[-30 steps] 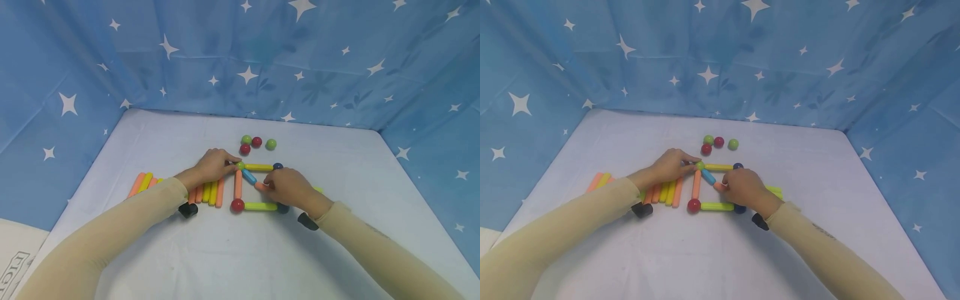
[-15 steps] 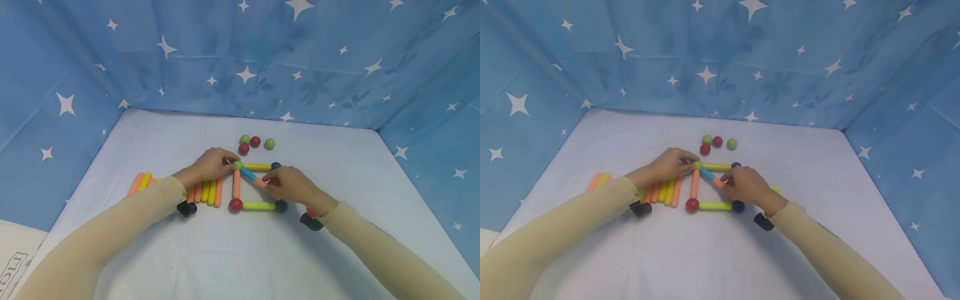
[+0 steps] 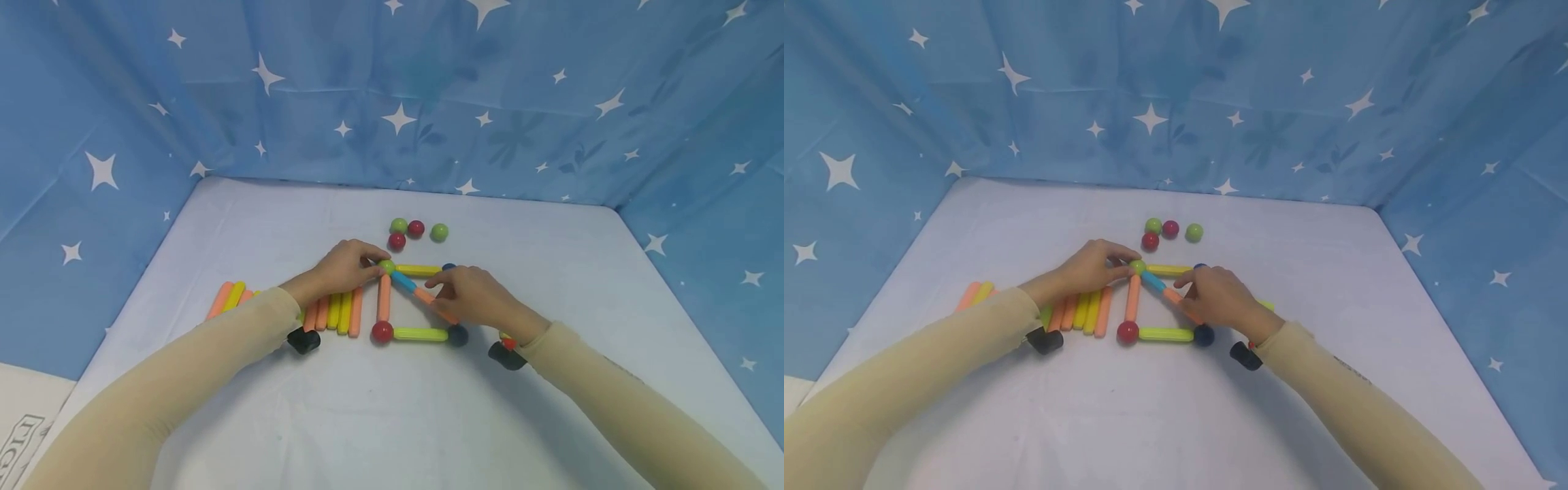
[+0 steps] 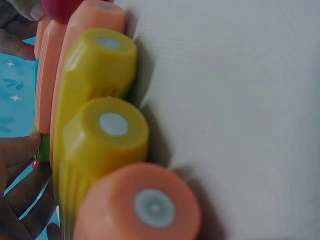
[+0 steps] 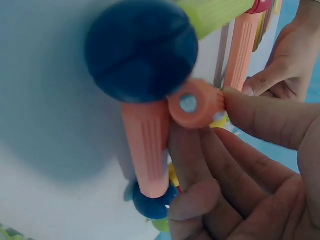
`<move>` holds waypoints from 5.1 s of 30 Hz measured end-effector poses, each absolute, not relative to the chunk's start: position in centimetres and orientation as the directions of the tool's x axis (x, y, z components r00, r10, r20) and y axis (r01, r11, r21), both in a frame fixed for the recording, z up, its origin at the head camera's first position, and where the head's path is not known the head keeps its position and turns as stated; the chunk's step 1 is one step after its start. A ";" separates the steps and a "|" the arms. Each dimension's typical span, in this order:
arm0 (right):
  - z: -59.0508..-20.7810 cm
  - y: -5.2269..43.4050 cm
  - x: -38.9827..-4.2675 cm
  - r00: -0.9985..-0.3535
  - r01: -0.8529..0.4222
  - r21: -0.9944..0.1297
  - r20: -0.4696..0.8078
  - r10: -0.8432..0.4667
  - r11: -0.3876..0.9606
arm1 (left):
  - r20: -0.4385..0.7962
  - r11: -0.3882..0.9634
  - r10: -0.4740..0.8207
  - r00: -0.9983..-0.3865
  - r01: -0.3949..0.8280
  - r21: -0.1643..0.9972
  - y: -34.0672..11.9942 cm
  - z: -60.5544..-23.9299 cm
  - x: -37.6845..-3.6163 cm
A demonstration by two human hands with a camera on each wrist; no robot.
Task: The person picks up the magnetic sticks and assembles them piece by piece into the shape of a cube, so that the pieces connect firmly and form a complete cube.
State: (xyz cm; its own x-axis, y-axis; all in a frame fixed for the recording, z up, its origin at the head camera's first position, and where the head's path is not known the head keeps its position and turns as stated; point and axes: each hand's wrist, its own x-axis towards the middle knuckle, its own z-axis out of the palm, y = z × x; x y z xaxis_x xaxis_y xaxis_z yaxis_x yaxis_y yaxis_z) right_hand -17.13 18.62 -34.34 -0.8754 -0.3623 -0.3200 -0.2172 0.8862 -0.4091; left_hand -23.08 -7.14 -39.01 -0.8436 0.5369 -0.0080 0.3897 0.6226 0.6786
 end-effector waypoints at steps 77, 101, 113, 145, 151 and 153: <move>-34.5 22.5 -12.4 -0.842 -0.265 -0.331 -0.378 -0.385 0.906 | -0.097 0.626 0.456 -0.885 0.242 0.741 -6.4 -38.3 -22.5; -34.6 22.7 -13.4 -0.803 -0.228 -0.384 -0.446 -0.396 0.895 | -0.190 0.830 0.438 -0.879 0.314 0.460 -9.3 -36.9 -22.0; -31.8 24.9 -21.3 -0.844 -0.157 -0.361 -0.435 -0.315 0.919 | -0.238 0.858 0.456 -0.858 0.352 0.373 -9.4 -37.0 -21.1; -35.5 20.1 -27.1 -0.921 -0.350 -0.191 -0.110 -0.374 0.917 | 0.089 0.164 0.604 -0.792 0.233 0.958 -9.5 -33.6 -17.3; -35.4 20.4 -26.8 -0.929 -0.336 -0.212 -0.089 -0.360 0.918 | 0.105 0.152 0.632 -0.768 0.256 0.955 -9.3 -33.8 -16.6; -35.6 20.5 -26.8 -0.932 -0.320 -0.230 -0.097 -0.349 0.919 | 0.104 0.153 0.635 -0.765 0.257 0.954 -9.2 -34.0 -16.5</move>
